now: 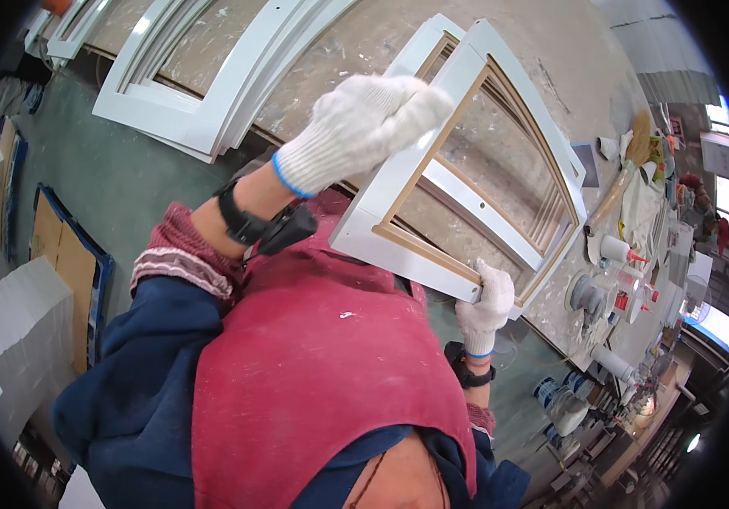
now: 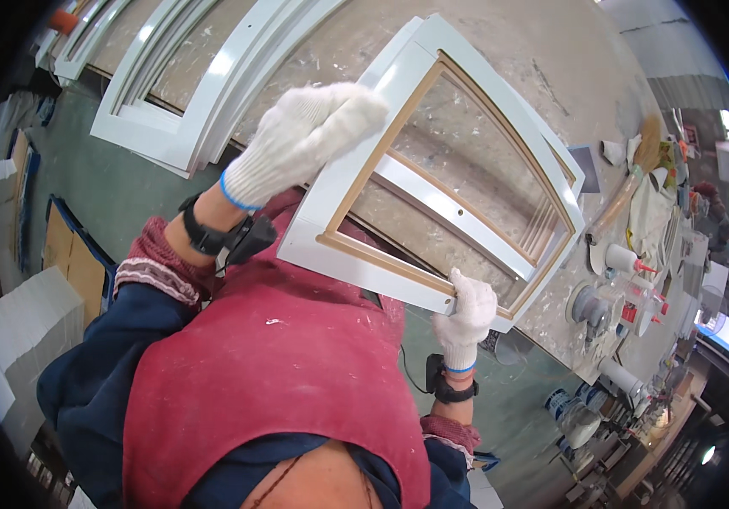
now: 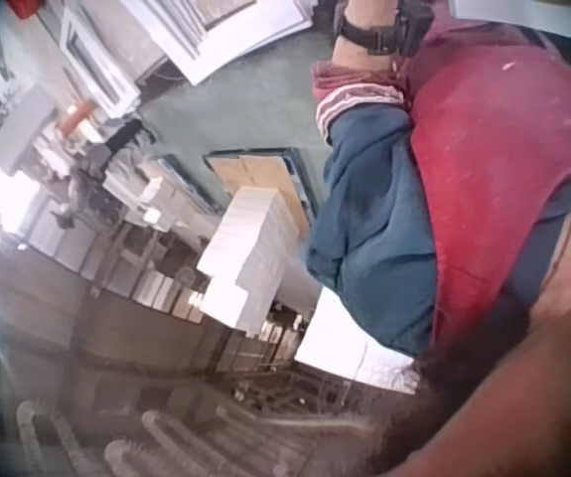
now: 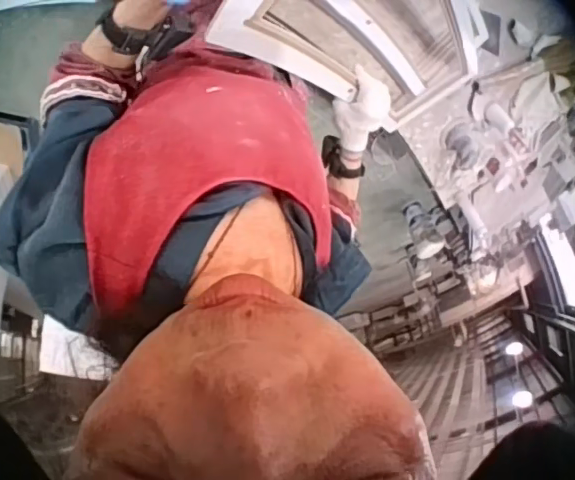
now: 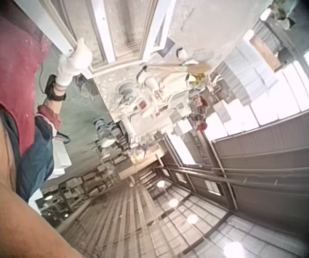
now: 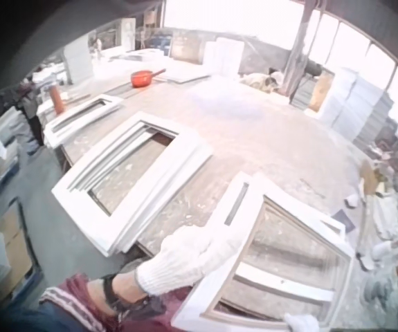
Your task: The person uses a metal scraper to remove excess white paint from the edges and corners of a white wooden frame. They repeatedly scrape the frame's perimeter and inner sections, then flip the frame to work on the reverse side, continuing the scraping process throughout the clip.
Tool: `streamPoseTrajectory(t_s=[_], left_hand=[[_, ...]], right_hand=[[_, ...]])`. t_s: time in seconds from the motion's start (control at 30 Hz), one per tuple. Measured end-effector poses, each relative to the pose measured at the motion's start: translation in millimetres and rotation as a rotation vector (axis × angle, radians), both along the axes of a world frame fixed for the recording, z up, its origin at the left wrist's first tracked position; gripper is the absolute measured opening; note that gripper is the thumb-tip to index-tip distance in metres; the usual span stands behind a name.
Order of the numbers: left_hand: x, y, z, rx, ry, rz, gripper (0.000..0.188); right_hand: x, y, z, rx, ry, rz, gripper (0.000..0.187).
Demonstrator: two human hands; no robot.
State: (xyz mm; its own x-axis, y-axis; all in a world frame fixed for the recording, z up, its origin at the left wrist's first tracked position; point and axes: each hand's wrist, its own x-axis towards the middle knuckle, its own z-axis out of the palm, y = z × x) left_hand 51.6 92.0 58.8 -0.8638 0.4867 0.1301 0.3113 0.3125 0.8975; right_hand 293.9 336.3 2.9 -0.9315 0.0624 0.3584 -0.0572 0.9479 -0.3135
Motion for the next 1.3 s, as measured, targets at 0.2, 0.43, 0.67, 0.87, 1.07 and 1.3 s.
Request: streamPoseTrajectory(t_s=[0.2, 0.43, 0.67, 0.87, 1.07, 1.3], left_hand=[[32, -29, 22, -0.13, -0.061, -0.208, 0.035], [38, -42, 35, -0.019, -0.124, -0.829, 0.032], [32, -7, 11, -0.004, -0.207, -0.909, 0.036], [28, 29, 18, -0.023, -0.666, -0.974, 0.043], [44, 75, 15, 0.341, -1.028, -0.951, 0.049], [52, 48, 30, 0.361, -0.859, -0.603, 0.041]], right_hand=[[-3, 3, 3, 0.011, 0.037, -0.041, 0.036], [-10, 16, 17, -0.017, 0.182, -0.187, 0.032], [-5, 60, 88, -0.546, 0.612, -0.477, 0.021], [5, 78, 138, -1.371, 0.859, 0.249, 0.015], [-38, 57, 89, -2.164, 0.925, 0.604, 0.008], [-85, 34, 40, -2.413, 0.831, 0.564, 0.004]])
